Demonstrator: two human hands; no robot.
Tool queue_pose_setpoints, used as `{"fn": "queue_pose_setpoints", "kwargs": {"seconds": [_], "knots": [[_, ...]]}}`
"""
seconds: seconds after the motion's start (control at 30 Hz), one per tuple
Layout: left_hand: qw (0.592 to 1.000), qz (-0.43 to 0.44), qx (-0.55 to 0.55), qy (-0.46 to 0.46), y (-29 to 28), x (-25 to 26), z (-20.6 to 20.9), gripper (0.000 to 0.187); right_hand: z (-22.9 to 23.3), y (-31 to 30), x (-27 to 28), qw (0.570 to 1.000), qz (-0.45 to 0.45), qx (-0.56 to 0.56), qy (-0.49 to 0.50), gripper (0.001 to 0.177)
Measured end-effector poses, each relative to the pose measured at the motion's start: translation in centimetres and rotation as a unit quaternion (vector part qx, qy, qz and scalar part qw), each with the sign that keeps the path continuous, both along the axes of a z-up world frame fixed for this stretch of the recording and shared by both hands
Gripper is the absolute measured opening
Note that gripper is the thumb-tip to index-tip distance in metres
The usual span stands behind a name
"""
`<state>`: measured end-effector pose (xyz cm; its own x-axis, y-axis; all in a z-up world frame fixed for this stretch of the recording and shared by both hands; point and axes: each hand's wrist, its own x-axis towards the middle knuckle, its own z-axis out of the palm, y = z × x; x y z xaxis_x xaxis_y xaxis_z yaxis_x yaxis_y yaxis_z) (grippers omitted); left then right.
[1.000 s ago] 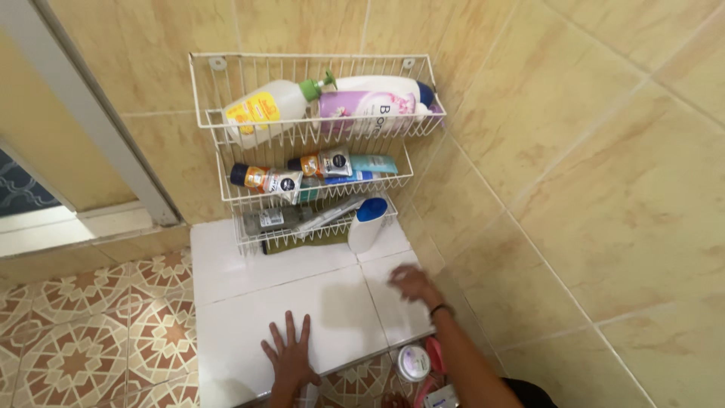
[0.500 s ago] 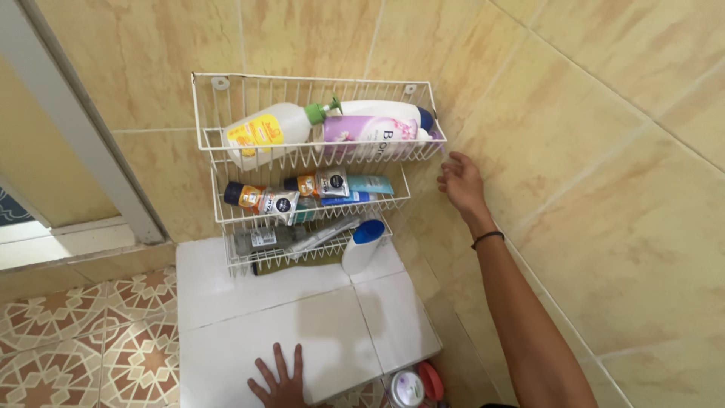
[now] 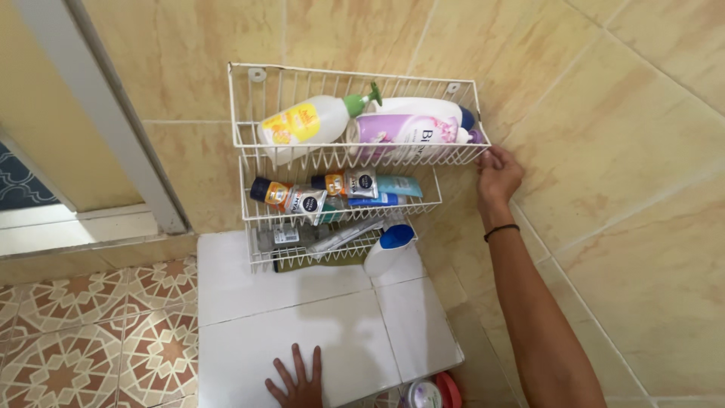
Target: The person removes several bottles and tubes from a wall-mounted wire rack and places them on a tiled bench. They then place a small pouch on the bench and continue to remove items from the rack, arranging them on the bench surface.
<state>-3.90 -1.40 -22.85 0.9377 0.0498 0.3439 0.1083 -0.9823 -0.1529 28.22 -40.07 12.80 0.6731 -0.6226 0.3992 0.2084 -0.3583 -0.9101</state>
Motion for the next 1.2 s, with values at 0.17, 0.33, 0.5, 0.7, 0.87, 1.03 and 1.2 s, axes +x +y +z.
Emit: {"fn": "queue_pose_setpoints", "kwargs": {"seconds": [0.17,0.33,0.5,0.7,0.87,1.03,1.2], "knots": [[0.997,-0.027,-0.069,0.024,-0.1,-0.4,0.5,0.064,0.1,-0.2,0.3,0.996,0.012,0.084,0.016,0.015],[0.989,-0.030,-0.049,0.138,0.1,-0.4,3.5,0.090,1.7,0.5,-0.5,0.989,0.056,0.134,0.033,0.022],[0.945,-0.046,-0.037,0.321,0.7,-0.6,5.6,0.134,3.4,1.3,-1.2,0.972,0.088,0.207,0.068,0.044],[0.996,0.012,0.020,0.082,0.0,-0.3,2.1,0.065,3.7,1.2,-1.7,0.975,0.099,0.182,0.081,0.041],[0.999,0.017,-0.027,0.032,-0.6,-0.1,-0.4,0.060,4.2,1.9,-1.8,0.982,0.105,0.135,0.085,0.040],[0.991,-0.028,-0.134,-0.009,-0.2,-0.4,-0.6,0.087,5.9,5.0,-3.7,0.997,0.011,-0.070,-0.013,0.043],[0.998,-0.003,-0.062,0.031,-0.2,-0.3,-0.5,0.062,8.6,7.9,-4.5,0.899,-0.089,-0.403,-0.145,0.044]]}}
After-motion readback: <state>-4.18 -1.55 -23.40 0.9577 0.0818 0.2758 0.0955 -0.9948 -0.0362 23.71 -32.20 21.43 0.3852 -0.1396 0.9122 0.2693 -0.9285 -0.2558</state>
